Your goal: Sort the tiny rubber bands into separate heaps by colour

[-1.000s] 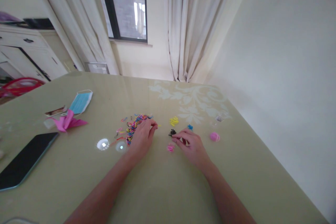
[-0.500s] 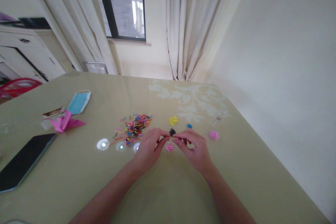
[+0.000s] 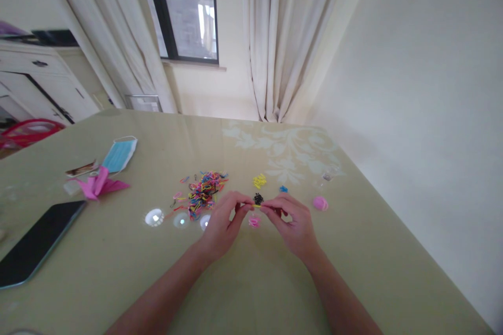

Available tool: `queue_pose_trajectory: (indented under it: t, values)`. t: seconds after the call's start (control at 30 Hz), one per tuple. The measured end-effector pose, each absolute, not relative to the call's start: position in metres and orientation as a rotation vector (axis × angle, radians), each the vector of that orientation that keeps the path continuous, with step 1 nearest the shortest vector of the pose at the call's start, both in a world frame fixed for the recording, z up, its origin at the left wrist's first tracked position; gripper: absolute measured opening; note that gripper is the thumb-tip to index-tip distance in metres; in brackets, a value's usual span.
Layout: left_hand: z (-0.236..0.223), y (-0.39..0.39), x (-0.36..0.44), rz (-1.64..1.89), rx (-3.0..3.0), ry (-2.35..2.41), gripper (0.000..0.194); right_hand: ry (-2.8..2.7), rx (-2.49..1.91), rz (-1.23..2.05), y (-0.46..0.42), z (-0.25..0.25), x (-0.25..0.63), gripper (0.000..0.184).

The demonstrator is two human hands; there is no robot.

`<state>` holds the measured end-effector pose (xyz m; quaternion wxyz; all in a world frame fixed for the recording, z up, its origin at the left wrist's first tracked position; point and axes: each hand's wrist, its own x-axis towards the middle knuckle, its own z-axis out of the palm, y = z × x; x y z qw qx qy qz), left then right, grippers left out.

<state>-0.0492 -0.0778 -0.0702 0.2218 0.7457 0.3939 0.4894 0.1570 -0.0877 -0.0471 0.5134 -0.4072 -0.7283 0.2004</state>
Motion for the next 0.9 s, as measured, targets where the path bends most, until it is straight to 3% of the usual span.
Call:
queue_pose_trajectory:
  t: [0.2,0.4,0.67,0.9]
  values:
    - [-0.085,-0.045,-0.074,1.314,2.160,1.517,0.019,-1.627,-0.942,0.503,-0.085,-0.048,0.160,0.008]
    - [-0.099,-0.025,-0.096,0.812,2.350,2.037,0.022,-1.520,-0.886,0.494,-0.077,-0.056,0.163,0.008]
    - [-0.102,-0.017,-0.098,0.640,2.430,2.050,0.024,-1.617,-1.037,0.348,-0.052,-0.034,0.169,0.010]
    - [-0.103,-0.015,-0.096,0.612,2.496,1.971,0.023,-1.879,-1.518,0.161,0.008,-0.074,0.161,0.017]
